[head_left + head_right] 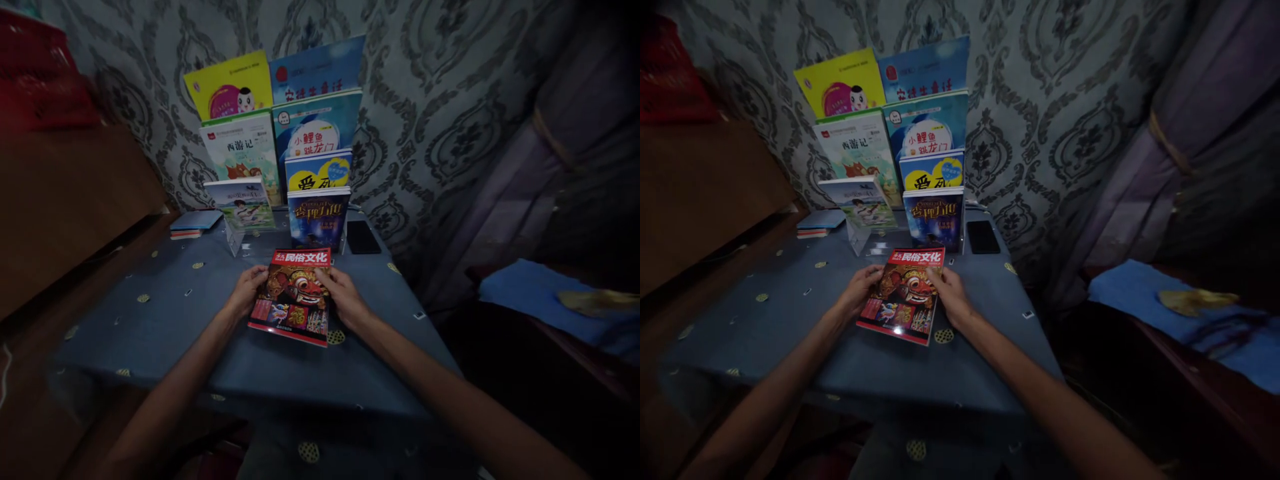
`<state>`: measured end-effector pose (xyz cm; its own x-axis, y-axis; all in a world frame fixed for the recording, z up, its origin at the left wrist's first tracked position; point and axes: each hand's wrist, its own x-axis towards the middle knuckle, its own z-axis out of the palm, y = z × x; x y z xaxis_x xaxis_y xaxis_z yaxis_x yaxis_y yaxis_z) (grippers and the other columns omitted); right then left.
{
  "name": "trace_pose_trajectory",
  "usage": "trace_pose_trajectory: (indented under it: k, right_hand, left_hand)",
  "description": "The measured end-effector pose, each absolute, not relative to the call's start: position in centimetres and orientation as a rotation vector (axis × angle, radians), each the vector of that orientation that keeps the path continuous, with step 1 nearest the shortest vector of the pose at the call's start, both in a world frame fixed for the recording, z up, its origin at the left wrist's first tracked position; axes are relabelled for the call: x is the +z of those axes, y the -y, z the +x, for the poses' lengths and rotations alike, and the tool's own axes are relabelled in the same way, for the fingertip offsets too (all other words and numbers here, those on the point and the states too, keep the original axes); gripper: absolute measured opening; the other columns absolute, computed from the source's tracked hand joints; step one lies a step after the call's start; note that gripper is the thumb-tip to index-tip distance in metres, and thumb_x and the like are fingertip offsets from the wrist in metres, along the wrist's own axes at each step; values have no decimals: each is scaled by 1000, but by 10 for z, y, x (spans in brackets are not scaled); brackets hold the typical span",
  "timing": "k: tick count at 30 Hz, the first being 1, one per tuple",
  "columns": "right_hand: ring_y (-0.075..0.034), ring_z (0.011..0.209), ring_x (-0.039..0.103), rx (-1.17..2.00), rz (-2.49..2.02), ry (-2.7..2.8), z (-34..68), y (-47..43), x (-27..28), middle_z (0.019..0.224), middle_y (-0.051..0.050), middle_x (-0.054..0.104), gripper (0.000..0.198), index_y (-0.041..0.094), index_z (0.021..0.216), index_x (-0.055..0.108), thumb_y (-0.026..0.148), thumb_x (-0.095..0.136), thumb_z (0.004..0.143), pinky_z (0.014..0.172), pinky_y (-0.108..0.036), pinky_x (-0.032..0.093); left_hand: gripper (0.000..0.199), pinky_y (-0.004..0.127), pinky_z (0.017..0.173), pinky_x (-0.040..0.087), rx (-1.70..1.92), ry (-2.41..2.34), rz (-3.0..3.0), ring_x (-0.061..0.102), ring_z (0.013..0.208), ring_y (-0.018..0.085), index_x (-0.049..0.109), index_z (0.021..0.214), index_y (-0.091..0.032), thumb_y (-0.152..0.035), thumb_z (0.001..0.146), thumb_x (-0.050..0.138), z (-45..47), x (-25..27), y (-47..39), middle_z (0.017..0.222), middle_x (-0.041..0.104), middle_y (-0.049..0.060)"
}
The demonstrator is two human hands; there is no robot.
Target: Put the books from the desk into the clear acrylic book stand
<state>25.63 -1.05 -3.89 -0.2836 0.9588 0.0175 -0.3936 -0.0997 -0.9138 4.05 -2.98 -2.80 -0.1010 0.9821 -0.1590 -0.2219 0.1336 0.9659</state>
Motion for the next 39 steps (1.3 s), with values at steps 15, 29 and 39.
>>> trace_pose_trajectory:
  k: [15, 29, 39]
  right_hand:
    - [-31, 107, 61, 346, -1124, 1968, 272, -20, -73, 114, -13, 68, 31, 20, 114, 65, 22, 56, 85, 97, -49, 49]
    - [-28, 138, 49, 303, -936, 2485, 230, -16, -73, 144, -16, 58, 43, 17, 137, 56, 28, 47, 97, 117, -54, 34]
    - [-30, 126, 59, 286, -1123, 2272, 272, -41, -79, 133, -15, 66, 39, 17, 128, 63, 25, 46, 94, 111, -52, 41]
  left_hand:
    - [18, 32, 82, 48, 575, -2052, 2268, 65, 99, 24, 61, 106, -19, -24, 96, 46, 35, -27, 26, 102, 70, 10]
    - [36, 41, 101, 47, 419, -1977, 2469, 60, 118, 28, 51, 129, -8, -10, 96, 38, 51, -52, 16, 127, 63, 22]
    - [31, 44, 100, 47, 484, -1908, 2462, 60, 117, 27, 51, 126, -12, -15, 98, 37, 46, -57, 13, 125, 64, 19]
